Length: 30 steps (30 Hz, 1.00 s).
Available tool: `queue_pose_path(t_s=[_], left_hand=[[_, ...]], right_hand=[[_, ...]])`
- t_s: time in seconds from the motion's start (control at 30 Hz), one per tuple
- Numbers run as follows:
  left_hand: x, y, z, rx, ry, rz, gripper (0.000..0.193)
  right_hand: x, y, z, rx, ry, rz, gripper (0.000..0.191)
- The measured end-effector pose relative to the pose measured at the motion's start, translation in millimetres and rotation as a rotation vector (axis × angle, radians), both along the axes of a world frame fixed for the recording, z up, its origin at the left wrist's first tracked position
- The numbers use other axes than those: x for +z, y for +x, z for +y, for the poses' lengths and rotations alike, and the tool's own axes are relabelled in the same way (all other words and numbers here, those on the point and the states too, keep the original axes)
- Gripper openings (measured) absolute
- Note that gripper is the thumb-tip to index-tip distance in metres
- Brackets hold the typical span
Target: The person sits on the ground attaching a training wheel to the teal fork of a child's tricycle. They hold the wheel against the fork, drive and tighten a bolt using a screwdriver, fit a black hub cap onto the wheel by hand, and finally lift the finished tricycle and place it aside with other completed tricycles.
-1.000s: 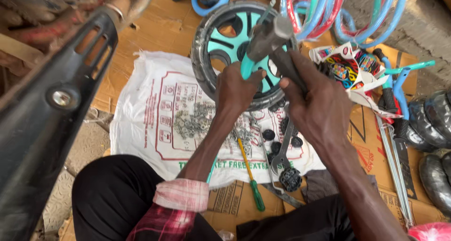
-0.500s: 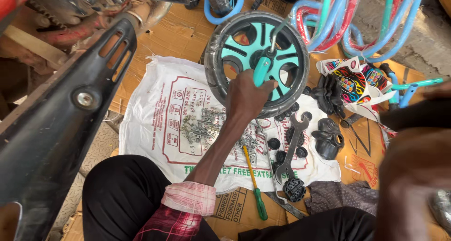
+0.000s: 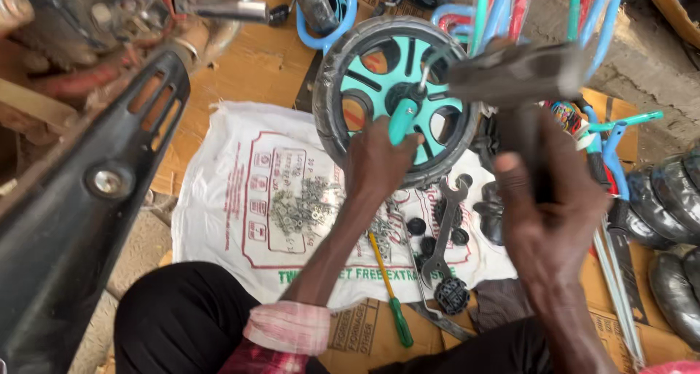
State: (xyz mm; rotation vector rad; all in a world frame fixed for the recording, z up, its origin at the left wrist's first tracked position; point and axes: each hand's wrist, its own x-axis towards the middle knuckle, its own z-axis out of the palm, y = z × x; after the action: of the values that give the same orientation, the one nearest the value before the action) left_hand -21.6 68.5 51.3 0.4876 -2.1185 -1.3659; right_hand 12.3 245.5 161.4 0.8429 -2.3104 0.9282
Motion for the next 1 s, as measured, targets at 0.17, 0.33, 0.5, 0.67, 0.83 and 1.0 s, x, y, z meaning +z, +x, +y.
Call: queue_pose_path(t_s=[0.17,0.33,0.5,0.67,0.83,1.0], left_hand=[[4,6,-7,-0.037,0.121,-0.185,0.037],[9,8,-8,-0.042,0.116,-0.169,0.037],[6,7,-11,-0.027,0.099,-0.178,0.039],[0,4,-8,-0.022,0.089,-0.183,0.039],[-3,10,-8,-0.017,-0.001,-0.091,0.033],[3,2,-18,0.036,-0.121,-0.132,0.036]], right_hand=[[14,9,13,0.073,-0.25,0.0,0.05],[15,6,23,0.103,-0.329,0.037,0.051],[14,7,21,0.116,-0.415,0.086,0.052],[8,2,-6,0.042,-0.488,0.215,0.053],[-18,2,-26,-0.158,0.149,-0.207,0.055],[-27,10,-1,0.056,-0.183,-0.156,0.051]])
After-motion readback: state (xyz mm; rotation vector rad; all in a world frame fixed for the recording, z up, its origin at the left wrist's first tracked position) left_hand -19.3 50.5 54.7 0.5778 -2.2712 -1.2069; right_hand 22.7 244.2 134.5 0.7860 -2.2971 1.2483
